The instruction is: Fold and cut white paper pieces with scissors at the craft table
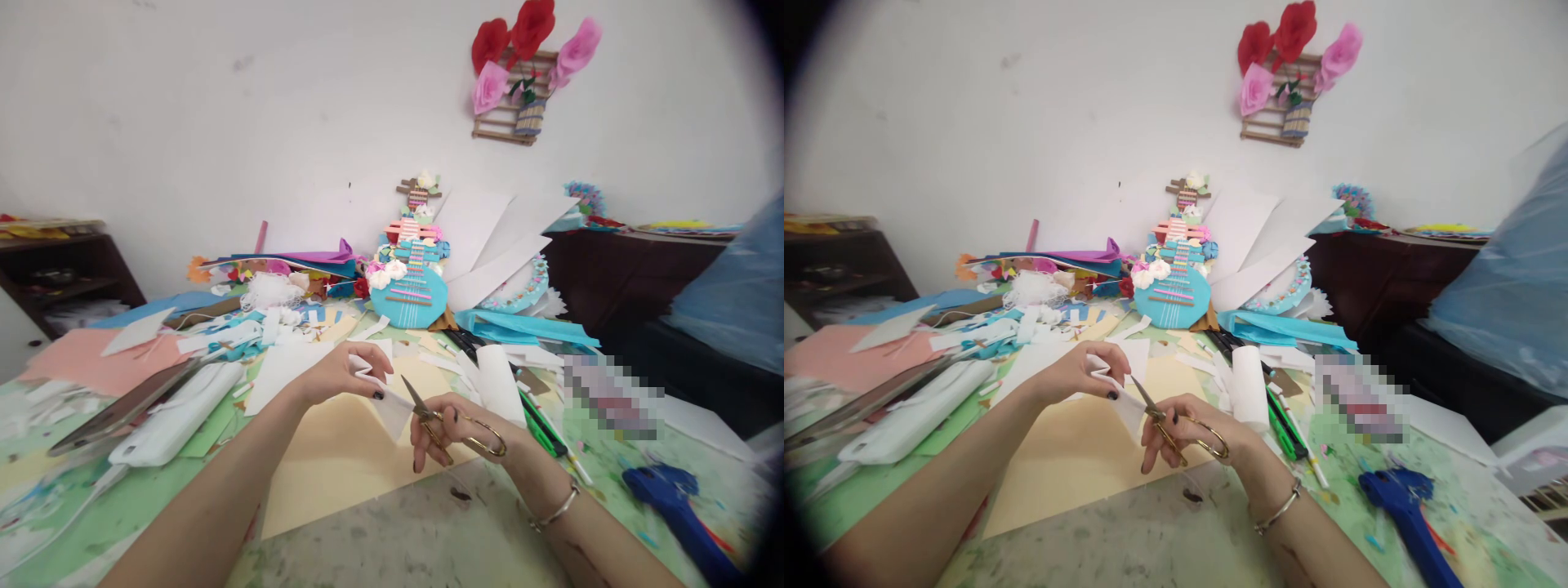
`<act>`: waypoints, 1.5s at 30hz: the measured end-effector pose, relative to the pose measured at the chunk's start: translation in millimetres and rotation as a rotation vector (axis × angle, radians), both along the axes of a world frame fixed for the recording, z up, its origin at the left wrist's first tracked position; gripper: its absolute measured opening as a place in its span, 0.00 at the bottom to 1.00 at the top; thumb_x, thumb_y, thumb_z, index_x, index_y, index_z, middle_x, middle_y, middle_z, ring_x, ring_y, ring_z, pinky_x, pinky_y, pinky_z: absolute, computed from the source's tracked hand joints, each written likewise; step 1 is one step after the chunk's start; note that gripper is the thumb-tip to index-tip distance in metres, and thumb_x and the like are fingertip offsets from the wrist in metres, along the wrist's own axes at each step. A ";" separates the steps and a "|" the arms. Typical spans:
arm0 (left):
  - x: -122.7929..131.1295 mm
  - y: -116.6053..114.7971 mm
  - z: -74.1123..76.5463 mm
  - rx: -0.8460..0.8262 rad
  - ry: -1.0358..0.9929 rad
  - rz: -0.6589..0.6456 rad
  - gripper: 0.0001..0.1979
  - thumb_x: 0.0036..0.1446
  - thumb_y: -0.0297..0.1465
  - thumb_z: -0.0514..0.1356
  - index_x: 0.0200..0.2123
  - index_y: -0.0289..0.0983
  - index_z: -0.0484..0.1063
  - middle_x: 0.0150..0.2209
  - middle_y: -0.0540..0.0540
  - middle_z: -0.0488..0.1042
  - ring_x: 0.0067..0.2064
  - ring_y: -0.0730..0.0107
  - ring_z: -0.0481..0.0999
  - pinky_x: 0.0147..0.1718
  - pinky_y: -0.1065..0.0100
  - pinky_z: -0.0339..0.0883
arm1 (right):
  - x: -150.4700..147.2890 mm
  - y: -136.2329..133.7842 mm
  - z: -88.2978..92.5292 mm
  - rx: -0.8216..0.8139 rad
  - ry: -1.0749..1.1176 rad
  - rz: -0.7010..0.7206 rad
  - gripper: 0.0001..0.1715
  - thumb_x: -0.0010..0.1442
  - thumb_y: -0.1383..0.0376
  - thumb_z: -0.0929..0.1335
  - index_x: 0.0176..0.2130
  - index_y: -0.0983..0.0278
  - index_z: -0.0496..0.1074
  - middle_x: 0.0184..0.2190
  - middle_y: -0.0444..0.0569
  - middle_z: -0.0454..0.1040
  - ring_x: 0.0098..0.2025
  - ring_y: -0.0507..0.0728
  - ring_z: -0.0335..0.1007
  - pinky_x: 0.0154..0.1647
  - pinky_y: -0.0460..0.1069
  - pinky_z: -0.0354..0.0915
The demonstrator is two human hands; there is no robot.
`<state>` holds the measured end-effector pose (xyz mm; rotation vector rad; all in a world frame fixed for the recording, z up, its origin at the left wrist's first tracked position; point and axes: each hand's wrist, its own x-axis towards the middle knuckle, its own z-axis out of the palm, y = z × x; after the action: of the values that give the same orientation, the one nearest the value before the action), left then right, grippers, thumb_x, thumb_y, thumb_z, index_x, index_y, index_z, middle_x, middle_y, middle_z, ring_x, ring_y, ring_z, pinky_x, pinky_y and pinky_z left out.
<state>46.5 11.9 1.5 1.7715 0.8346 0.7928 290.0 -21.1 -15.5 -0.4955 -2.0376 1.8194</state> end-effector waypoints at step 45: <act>-6.7 1.0 2.2 0.027 -0.058 0.058 0.14 0.37 0.31 0.69 0.30 0.35 0.73 0.28 0.47 0.71 0.30 0.71 0.69 0.31 0.69 0.66 | 0.6 3.4 -9.3 0.065 -0.060 -0.081 0.37 0.55 0.40 0.58 0.33 0.71 0.71 0.20 0.47 0.67 0.19 0.48 0.58 0.20 0.44 0.54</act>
<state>39.7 12.9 3.7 1.7461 0.8434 0.8928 290.6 -17.7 -24.8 -0.6119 -2.0777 1.7054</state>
